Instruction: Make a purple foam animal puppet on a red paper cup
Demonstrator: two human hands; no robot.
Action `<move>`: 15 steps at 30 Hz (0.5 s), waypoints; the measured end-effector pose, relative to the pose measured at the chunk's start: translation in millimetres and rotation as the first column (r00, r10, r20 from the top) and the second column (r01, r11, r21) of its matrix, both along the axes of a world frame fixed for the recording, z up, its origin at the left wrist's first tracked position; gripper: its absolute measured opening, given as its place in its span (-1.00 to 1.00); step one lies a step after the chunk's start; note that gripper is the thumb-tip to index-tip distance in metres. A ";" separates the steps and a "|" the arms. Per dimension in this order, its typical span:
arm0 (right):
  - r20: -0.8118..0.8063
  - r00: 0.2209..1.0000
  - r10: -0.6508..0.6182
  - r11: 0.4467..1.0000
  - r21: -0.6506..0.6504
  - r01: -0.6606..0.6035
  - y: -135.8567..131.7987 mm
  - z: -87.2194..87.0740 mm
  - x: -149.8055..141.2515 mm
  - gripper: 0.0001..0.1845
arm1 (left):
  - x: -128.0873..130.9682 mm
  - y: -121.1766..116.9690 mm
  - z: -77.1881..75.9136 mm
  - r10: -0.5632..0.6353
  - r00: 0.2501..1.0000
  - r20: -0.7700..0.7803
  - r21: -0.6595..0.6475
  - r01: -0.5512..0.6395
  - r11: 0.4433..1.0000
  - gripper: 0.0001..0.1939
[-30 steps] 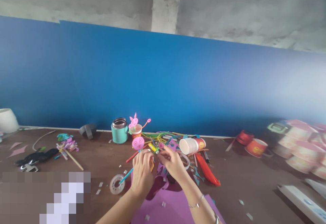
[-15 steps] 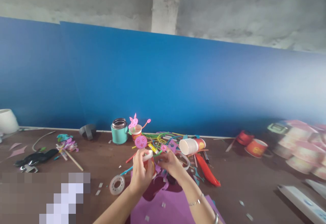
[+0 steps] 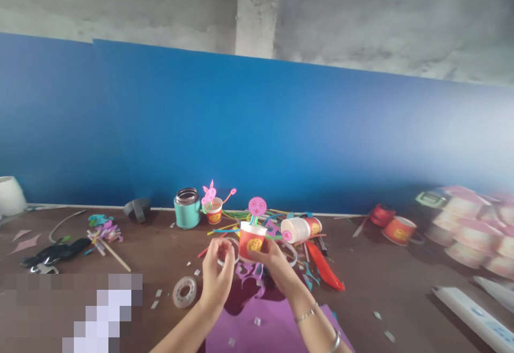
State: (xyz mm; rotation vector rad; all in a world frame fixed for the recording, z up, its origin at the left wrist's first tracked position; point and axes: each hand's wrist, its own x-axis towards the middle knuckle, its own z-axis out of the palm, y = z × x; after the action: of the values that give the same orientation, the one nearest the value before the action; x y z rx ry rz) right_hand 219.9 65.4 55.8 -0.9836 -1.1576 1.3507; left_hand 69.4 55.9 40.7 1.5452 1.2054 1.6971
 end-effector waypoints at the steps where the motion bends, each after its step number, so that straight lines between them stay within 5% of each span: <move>1: -0.018 1.000 -0.009 1.000 0.013 0.009 -1.2 0.8 2.0 -0.58 | -0.1 -1.0 2.3 -0.036 0.997 0.063 -0.142 0.044 0.989 -0.79; 4: 0.001 0.998 0.061 0.997 0.053 -0.061 -8.7 -0.2 2.8 -0.62 | -1.1 -3.2 8.2 -0.045 0.964 0.261 -0.371 0.144 0.917 -0.69; 10: 0.201 0.947 0.252 0.966 -0.107 -0.234 -29.3 -13.9 -10.4 -0.59 | -1.2 -9.5 7.3 -0.053 0.892 0.449 -0.386 0.247 0.889 -0.62; 15: 0.163 0.961 0.224 0.974 -0.064 -0.216 -40.6 -13.6 -11.5 -0.53 | -3.3 -14.2 -2.3 -0.128 0.877 0.463 -0.325 0.302 0.896 -0.59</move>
State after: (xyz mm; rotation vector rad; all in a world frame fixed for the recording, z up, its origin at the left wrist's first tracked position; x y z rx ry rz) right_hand 208.4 24.8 42.1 -1.0422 -1.4029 1.4969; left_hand 66.1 41.7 38.4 0.9562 1.0083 1.4368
